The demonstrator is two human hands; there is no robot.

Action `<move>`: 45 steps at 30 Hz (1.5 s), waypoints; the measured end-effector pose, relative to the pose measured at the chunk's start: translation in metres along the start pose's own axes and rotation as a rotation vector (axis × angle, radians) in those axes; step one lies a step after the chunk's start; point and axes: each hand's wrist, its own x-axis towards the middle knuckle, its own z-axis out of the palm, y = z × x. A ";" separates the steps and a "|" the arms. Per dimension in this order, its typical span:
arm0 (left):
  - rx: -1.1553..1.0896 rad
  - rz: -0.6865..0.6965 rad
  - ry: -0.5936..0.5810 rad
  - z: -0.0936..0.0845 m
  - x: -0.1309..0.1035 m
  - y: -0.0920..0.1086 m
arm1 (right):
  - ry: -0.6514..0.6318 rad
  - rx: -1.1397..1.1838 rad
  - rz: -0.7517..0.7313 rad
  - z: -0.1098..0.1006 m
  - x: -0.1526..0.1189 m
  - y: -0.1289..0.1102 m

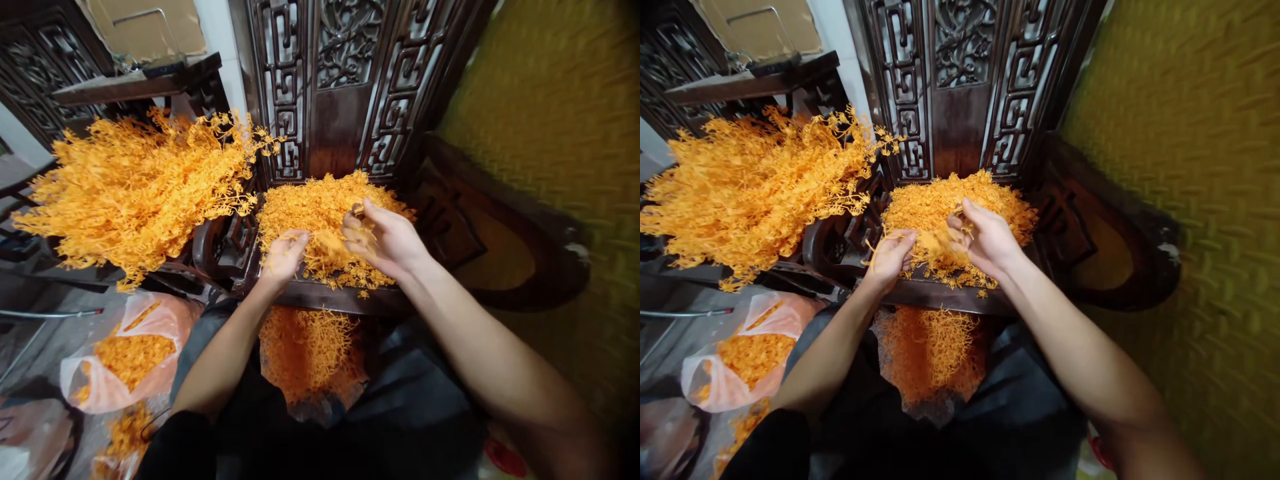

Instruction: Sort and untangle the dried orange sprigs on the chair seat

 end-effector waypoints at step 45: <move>-0.154 -0.001 -0.075 -0.015 0.010 0.006 | 0.430 -1.430 -0.401 -0.093 0.106 0.064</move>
